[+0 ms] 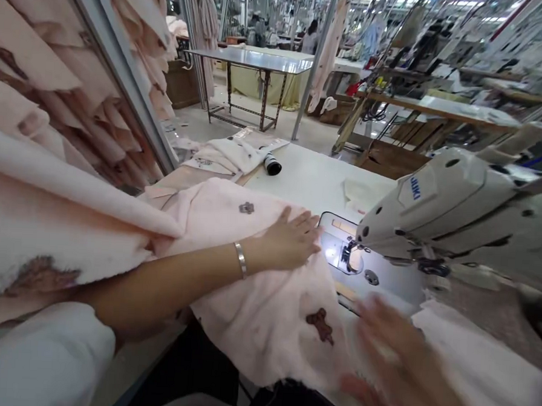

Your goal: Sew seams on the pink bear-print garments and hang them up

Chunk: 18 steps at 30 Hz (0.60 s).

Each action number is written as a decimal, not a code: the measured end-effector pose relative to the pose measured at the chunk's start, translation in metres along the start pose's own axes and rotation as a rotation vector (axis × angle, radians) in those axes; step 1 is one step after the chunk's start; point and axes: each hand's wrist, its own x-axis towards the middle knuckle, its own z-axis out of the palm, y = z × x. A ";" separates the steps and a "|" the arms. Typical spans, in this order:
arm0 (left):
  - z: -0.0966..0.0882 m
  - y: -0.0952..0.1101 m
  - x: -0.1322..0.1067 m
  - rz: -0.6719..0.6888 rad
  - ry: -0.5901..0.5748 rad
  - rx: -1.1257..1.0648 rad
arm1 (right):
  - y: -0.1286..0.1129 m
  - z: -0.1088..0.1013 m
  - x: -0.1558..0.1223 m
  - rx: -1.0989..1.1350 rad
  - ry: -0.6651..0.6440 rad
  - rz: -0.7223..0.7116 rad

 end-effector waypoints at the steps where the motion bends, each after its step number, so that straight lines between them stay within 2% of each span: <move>1: 0.004 -0.004 0.007 -0.003 0.018 -0.024 | -0.004 0.016 0.004 -0.051 -0.085 -0.127; 3: 0.010 -0.014 0.025 -0.010 0.024 -0.070 | -0.007 0.036 0.006 -0.193 -0.222 -0.363; 5: 0.009 -0.025 0.044 0.006 -0.013 -0.088 | -0.006 0.041 0.000 -0.309 -0.280 -0.476; 7: 0.002 -0.030 0.055 0.039 -0.012 -0.081 | -0.002 0.033 -0.008 -0.302 -0.278 -0.470; 9: -0.013 -0.025 0.051 0.056 0.078 -0.103 | 0.003 0.019 -0.012 -0.265 -0.254 -0.388; 11: -0.030 -0.011 0.029 0.022 0.246 -0.195 | 0.007 0.007 -0.010 -0.235 -0.193 -0.286; 13: -0.044 0.008 -0.006 -0.006 0.395 -0.321 | 0.012 0.002 -0.002 -0.216 -0.151 -0.222; 15: -0.048 0.027 -0.046 0.056 0.424 -0.390 | 0.016 0.006 0.007 -0.200 -0.150 -0.230; 18: -0.035 0.043 -0.092 0.169 0.324 -0.344 | 0.023 0.020 0.013 -0.193 -0.178 -0.248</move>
